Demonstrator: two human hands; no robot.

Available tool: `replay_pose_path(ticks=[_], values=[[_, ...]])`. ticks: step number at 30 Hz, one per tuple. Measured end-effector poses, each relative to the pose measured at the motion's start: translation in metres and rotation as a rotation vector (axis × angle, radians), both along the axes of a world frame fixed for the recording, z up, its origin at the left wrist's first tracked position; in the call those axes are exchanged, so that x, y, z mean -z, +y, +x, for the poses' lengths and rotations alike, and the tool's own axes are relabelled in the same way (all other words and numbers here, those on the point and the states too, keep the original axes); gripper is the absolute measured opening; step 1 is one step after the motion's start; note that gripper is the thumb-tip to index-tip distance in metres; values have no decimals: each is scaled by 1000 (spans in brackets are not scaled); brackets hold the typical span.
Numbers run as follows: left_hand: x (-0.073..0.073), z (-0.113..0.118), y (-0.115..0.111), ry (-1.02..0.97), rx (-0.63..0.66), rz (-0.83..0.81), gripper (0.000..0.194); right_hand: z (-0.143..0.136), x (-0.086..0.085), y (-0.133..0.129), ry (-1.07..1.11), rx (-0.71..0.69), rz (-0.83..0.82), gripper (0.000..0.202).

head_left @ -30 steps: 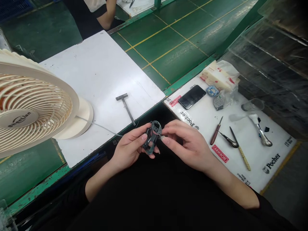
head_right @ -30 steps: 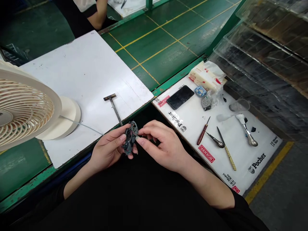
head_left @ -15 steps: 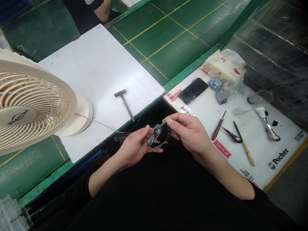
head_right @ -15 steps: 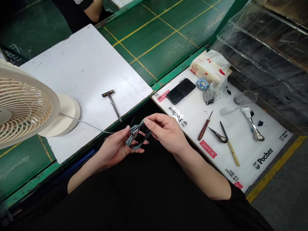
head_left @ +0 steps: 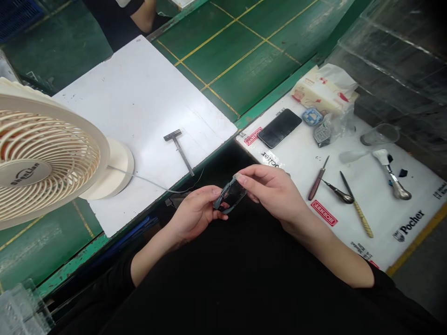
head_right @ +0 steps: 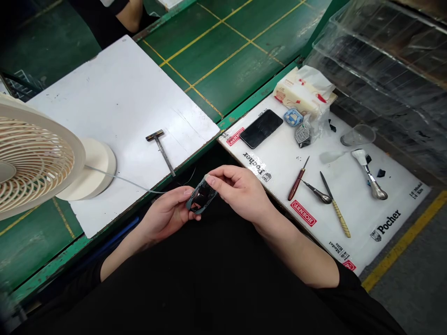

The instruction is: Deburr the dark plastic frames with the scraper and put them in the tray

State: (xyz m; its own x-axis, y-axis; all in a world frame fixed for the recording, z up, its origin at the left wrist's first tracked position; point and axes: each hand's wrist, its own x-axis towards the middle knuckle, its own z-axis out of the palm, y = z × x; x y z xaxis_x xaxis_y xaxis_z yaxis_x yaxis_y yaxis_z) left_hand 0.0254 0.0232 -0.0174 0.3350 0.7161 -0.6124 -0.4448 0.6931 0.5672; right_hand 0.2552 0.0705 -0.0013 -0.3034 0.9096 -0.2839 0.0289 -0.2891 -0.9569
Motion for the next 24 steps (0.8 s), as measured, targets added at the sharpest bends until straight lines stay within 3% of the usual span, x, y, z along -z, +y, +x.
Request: replay_pose_path(ticks=[5, 17, 24], values=[[1, 2, 1, -41, 0, 13, 46, 0, -2, -1, 13, 7, -8, 46], [4, 7, 0, 31, 1, 62, 46, 6, 2, -3, 25, 15, -28, 41], [6, 3, -6, 222, 22, 298, 40, 8, 3, -7, -69, 42, 25, 38]])
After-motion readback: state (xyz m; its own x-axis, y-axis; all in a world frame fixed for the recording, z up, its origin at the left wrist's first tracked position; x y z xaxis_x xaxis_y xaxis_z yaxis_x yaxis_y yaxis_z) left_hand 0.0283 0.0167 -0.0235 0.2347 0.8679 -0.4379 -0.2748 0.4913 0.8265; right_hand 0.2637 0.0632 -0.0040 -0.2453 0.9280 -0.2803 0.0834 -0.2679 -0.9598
